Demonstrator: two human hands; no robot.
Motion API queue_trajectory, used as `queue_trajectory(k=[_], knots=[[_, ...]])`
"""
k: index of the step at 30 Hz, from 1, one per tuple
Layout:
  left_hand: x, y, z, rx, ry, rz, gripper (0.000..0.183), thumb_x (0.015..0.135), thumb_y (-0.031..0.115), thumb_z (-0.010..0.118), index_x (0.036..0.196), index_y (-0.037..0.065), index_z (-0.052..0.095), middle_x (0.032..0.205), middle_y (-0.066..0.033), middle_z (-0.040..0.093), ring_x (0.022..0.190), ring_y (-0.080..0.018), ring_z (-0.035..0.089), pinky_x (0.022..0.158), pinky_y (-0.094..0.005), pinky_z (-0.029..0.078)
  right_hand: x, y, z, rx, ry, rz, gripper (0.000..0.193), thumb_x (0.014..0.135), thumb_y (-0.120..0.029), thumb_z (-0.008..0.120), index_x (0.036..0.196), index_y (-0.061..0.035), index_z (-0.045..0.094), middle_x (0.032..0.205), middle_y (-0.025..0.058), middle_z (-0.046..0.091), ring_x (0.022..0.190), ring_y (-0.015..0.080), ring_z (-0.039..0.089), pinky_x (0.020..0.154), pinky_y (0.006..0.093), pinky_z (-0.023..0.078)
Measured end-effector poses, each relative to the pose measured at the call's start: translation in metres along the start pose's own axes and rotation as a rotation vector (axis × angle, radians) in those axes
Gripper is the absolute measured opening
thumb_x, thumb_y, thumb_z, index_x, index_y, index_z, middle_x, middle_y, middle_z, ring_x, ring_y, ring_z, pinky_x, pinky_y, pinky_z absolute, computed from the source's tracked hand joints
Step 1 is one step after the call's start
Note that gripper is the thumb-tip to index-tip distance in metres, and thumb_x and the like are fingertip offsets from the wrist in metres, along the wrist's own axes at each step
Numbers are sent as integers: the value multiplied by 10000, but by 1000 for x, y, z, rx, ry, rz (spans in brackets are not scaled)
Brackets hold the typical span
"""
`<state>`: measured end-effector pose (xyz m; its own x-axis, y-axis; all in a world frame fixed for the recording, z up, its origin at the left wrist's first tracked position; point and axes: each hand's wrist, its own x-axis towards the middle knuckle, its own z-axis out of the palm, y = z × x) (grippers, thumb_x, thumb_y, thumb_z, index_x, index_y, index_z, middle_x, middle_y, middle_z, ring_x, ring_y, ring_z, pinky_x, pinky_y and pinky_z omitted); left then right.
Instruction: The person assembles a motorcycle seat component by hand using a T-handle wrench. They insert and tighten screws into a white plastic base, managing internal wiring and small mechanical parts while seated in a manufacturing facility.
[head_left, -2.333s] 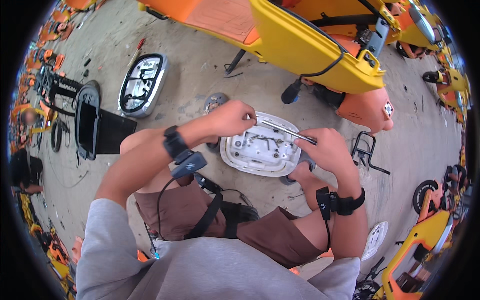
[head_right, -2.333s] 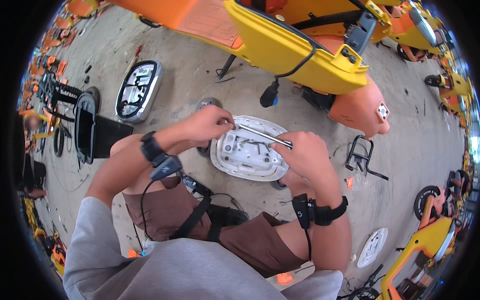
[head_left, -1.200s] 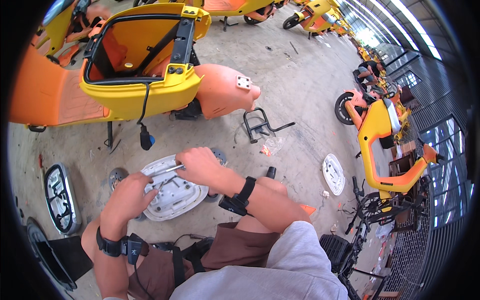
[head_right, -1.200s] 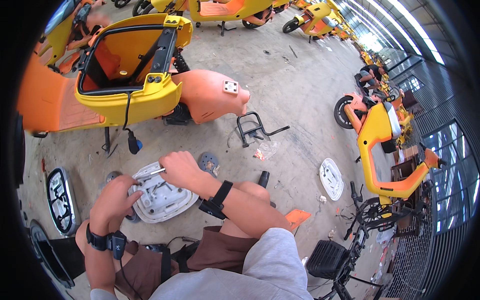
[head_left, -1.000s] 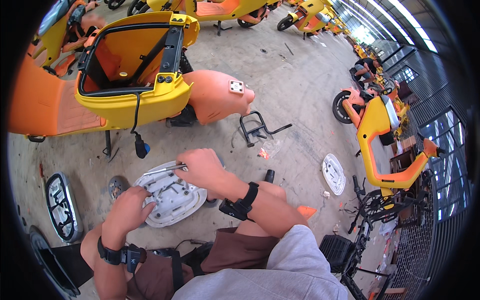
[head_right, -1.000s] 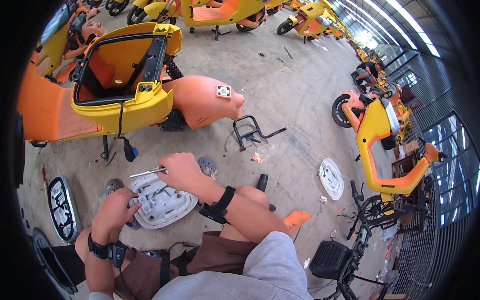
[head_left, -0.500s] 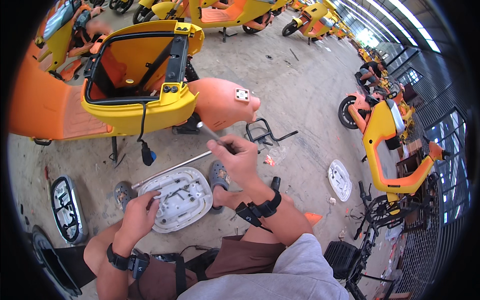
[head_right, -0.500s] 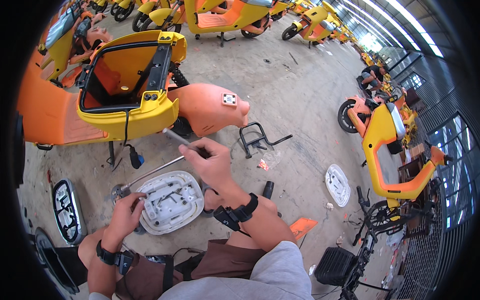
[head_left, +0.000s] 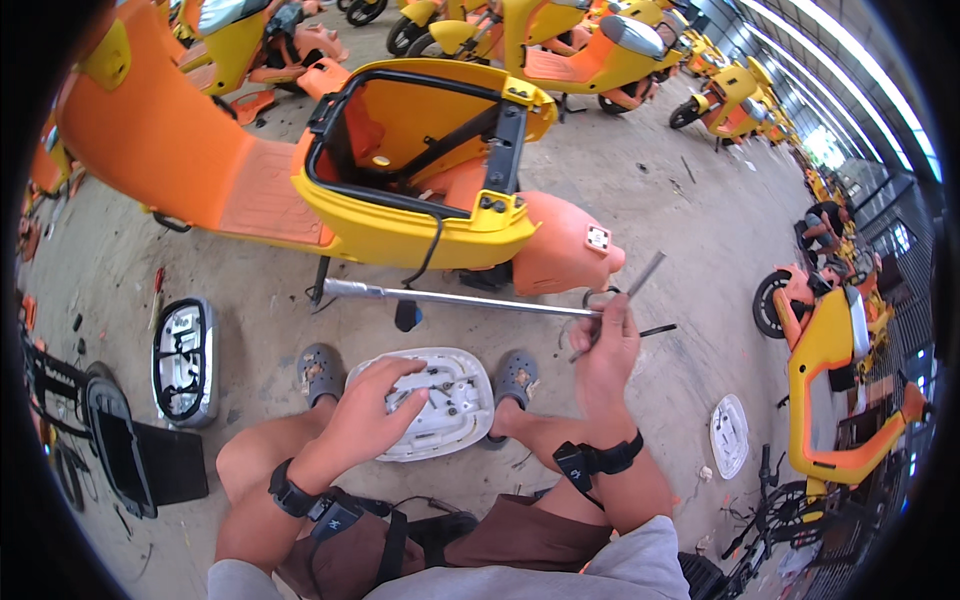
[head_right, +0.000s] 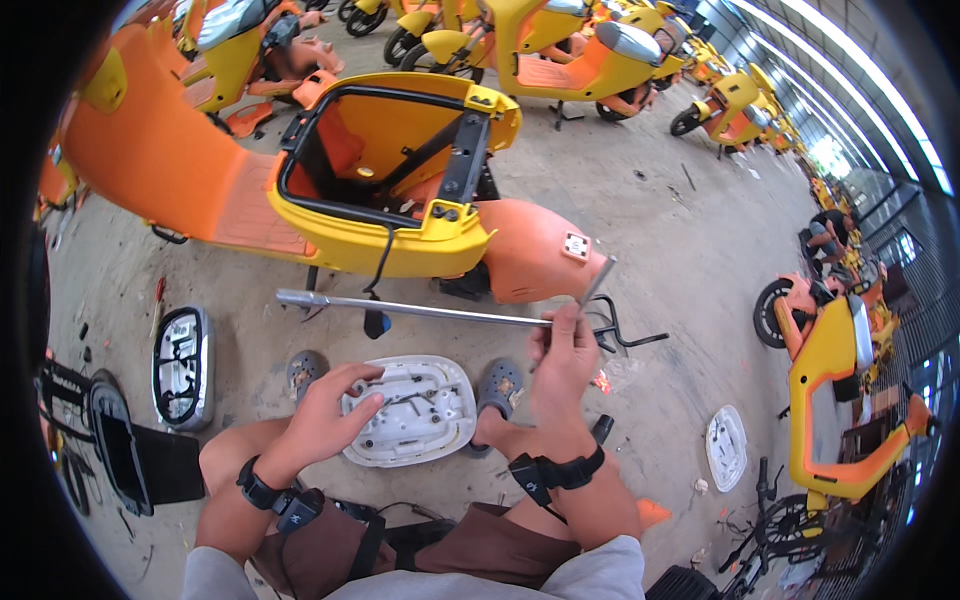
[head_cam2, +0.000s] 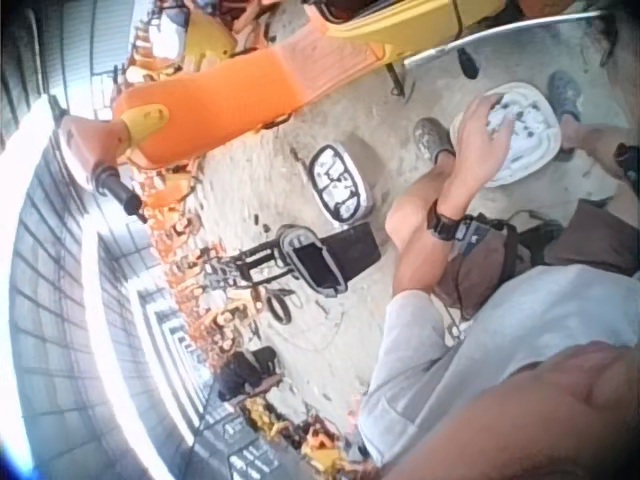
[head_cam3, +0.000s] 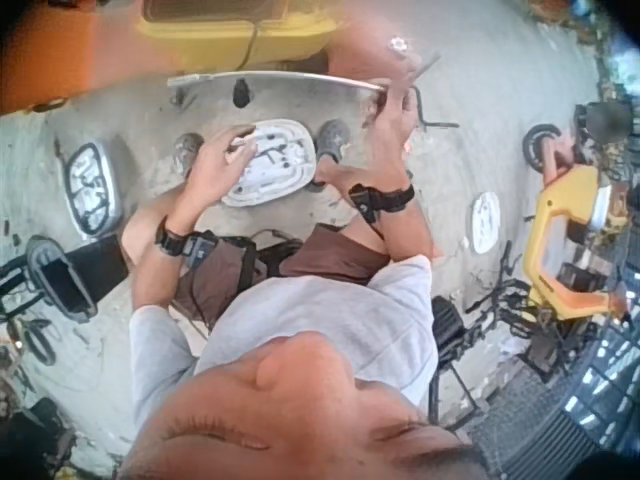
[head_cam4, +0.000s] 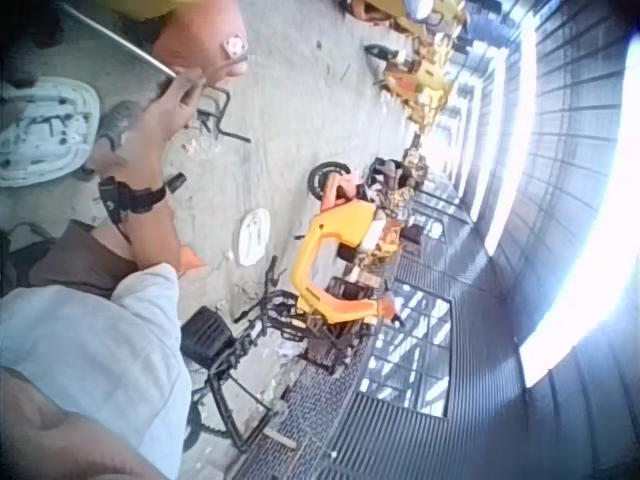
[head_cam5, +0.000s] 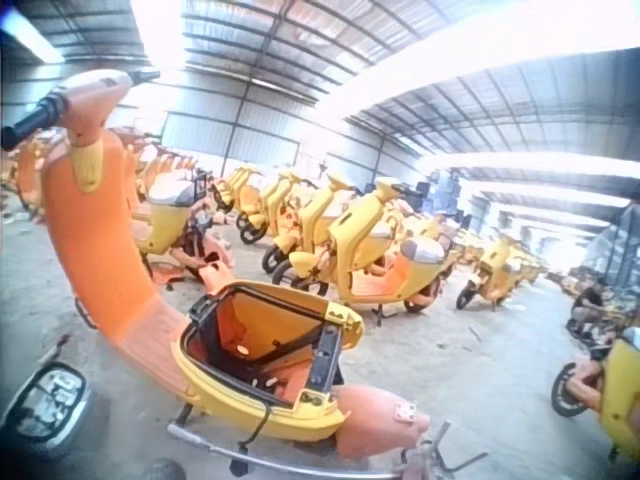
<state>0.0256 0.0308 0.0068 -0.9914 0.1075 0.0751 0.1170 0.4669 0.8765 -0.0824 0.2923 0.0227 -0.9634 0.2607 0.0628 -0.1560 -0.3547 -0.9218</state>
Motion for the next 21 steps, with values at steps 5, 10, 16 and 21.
queue_trajectory(k=[5,10,16,21], knots=[[-4,6,11,80,-73,180,277,868,146,699,1104,6,669,1042,-169,682,1013,-359,635,897,-410,510,24,-12,12,484,30,180,414,1065,-442,425,894,-75,512,603,-32,357,465,81,296,454,246,262],[-8,8,16,176,-187,266,269,845,149,720,1077,18,675,1033,-163,686,996,-352,640,872,-414,518,52,3,0,965,132,748,284,1042,-287,439,915,-47,523,618,-32,368,455,65,341,433,222,310],[-11,21,12,232,-251,276,284,825,128,732,1079,16,674,1026,-164,686,985,-353,645,869,-411,522,53,18,-10,815,24,796,285,1007,-230,428,1043,-12,608,674,1,452,437,63,356,378,209,286],[-16,17,14,229,-244,296,279,808,112,740,1059,8,675,1023,-165,685,969,-359,642,865,-414,518,46,12,-11,712,-11,774,152,984,-114,428,1063,-24,522,735,33,493,450,66,363,377,209,293]])
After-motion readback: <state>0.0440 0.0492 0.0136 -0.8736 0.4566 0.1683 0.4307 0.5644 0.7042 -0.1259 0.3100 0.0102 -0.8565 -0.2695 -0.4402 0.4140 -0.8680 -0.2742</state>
